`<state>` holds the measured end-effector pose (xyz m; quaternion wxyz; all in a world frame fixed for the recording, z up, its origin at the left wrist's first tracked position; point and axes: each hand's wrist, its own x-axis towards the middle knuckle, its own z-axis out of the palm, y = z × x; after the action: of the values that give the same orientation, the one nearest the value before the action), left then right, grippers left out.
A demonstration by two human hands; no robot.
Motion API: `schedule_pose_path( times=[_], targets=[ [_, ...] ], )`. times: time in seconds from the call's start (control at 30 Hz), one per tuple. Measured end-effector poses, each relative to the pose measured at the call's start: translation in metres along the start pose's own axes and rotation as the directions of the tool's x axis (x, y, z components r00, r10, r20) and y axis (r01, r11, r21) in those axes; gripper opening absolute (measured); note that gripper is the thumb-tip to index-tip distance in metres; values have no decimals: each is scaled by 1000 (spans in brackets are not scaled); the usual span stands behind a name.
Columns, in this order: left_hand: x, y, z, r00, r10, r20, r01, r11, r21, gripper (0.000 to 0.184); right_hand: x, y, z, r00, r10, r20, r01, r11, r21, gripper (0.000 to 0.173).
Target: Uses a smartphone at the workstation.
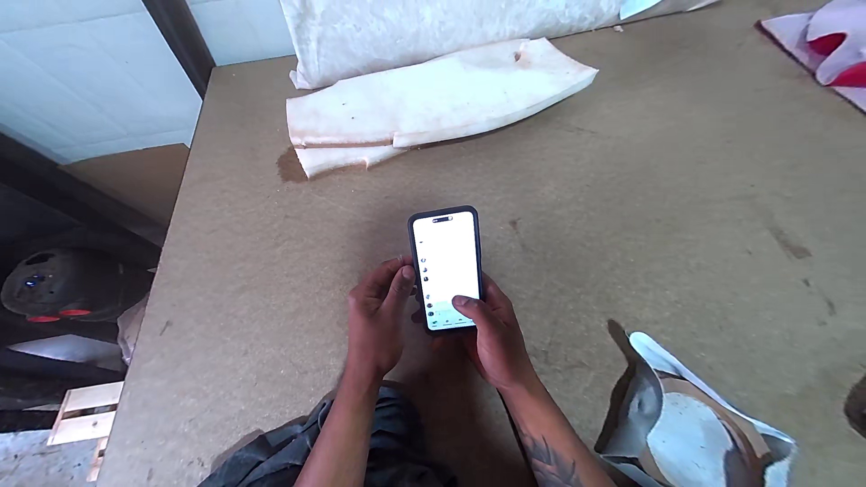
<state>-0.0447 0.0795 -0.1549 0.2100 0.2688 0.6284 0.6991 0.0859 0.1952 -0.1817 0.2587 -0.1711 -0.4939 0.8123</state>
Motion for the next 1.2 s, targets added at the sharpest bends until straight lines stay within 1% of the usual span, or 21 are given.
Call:
schedule_pose_path(
  times=[0.1,0.37,0.57,0.83,1.07,1.2],
  targets=[
    [-1,0,1,1000,14,-2,-14,1000,-7,26,0,0,-1,1000,-1,6,1,1000,3,37],
    [0,1,1,1000,-5,2,5,999,-38,26,-1,-1,-1,1000,19,22,-19,1000,3,45],
    [-1,0,1,1000,-22,-5,22,1000,-7,25,0,0,2,1000,6,-10,-6,1000,-14,35],
    [-1,1,0,1000,-19,-1,19,1000,11,25,-2,0,1,1000,18,4,-18,1000,3,42],
    [-1,0,0,1000,-13,5,13,1000,1,25,-1,-1,2,1000,21,-24,-21,1000,-18,36],
    [-2,1,0,1000,-12,12,12,1000,9,26,-2,0,-1,1000,14,8,-14,1000,3,39]
  ],
)
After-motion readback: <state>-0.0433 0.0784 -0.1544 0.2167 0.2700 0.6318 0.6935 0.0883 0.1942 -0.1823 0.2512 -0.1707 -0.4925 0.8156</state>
